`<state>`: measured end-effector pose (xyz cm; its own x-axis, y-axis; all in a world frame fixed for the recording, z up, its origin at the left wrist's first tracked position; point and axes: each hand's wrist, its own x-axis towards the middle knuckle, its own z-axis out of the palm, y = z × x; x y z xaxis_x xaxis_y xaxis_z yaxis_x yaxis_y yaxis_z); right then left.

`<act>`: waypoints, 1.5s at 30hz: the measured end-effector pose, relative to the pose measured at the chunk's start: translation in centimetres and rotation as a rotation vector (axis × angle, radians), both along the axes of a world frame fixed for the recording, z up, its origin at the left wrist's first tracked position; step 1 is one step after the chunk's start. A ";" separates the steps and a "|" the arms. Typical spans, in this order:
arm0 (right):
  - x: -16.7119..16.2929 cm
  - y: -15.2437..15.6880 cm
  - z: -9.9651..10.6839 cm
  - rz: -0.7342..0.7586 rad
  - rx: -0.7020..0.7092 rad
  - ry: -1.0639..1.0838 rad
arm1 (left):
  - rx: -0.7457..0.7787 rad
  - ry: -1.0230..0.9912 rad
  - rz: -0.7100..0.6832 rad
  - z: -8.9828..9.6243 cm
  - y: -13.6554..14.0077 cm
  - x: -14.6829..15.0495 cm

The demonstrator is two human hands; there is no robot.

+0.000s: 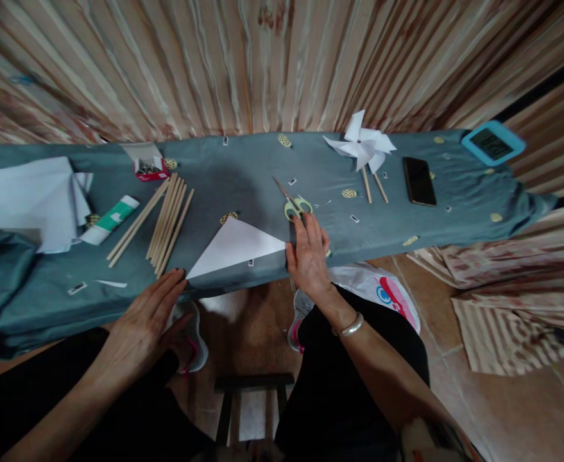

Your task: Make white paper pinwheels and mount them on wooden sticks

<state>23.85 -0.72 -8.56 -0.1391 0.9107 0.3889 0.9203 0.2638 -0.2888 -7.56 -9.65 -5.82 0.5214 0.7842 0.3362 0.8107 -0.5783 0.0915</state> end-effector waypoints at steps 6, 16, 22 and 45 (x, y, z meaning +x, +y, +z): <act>0.4 1.6 1.5 -0.023 0.008 0.033 | 0.007 -0.104 0.056 0.4 0.8 0.6; 0.3 6.7 3.4 -0.044 -0.168 -0.161 | -0.112 -0.255 0.150 -0.4 4.8 2.1; 1.9 7.7 3.7 -0.121 -0.128 -0.111 | -0.223 -0.383 0.186 -0.4 5.6 3.1; -4.1 4.7 7.0 0.365 -0.173 0.441 | -0.188 -0.752 0.281 4.1 7.7 5.0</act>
